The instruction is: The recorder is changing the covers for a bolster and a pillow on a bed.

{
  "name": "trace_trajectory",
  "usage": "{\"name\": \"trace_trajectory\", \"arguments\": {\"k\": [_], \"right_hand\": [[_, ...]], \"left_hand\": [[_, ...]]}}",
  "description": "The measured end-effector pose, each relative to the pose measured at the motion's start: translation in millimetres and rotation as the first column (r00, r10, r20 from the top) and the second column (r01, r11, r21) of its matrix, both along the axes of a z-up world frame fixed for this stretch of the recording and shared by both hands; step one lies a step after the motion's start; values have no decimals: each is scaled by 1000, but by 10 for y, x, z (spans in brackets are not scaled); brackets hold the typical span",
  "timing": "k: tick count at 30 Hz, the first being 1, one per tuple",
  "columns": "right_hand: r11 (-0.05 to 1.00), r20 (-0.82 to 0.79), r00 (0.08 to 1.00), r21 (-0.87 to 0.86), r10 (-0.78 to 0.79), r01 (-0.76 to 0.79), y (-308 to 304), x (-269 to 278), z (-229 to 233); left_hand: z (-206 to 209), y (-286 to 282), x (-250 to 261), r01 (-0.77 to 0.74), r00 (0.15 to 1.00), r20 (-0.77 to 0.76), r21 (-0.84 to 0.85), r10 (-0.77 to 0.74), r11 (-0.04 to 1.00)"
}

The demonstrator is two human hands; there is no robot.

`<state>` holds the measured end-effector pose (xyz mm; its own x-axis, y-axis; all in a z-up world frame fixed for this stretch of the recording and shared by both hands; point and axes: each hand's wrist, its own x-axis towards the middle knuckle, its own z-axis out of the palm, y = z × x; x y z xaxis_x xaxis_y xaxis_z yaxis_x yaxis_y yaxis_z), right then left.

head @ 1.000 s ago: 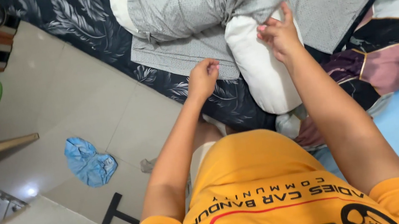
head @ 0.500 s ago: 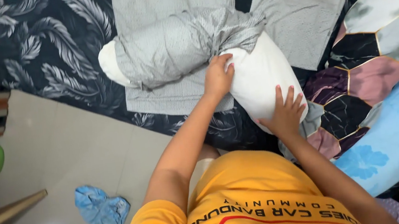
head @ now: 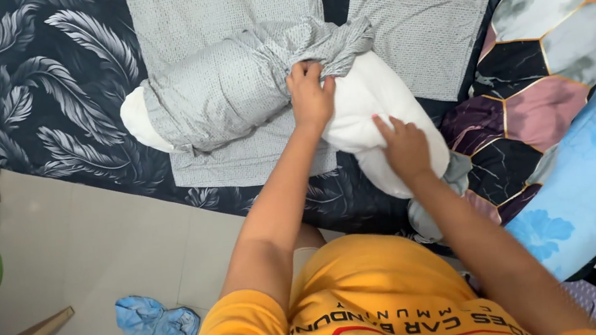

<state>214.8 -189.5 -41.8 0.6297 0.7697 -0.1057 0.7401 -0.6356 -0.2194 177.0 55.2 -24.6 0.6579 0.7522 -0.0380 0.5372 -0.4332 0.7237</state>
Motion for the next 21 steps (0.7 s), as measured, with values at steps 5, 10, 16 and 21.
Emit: {"name": "trace_trajectory", "arguments": {"k": [5,10,16,21], "right_hand": [[951,-26,999,308,43,-33,-110,440,485],[946,-444,896,300,25,122,-273,929,1122],[972,-723,668,-18,-175,235,-694,1712,685],[968,-552,795,-167,-251,189,-1019,1592,9]], "left_hand": [[179,133,-352,20,978,209,-25,-14,999],[451,160,-496,-47,976,207,-75,62,996],[906,-180,-717,223,972,48,120,-230,967],[127,-552,-1048,196,981,-29,124,-194,973]]}}
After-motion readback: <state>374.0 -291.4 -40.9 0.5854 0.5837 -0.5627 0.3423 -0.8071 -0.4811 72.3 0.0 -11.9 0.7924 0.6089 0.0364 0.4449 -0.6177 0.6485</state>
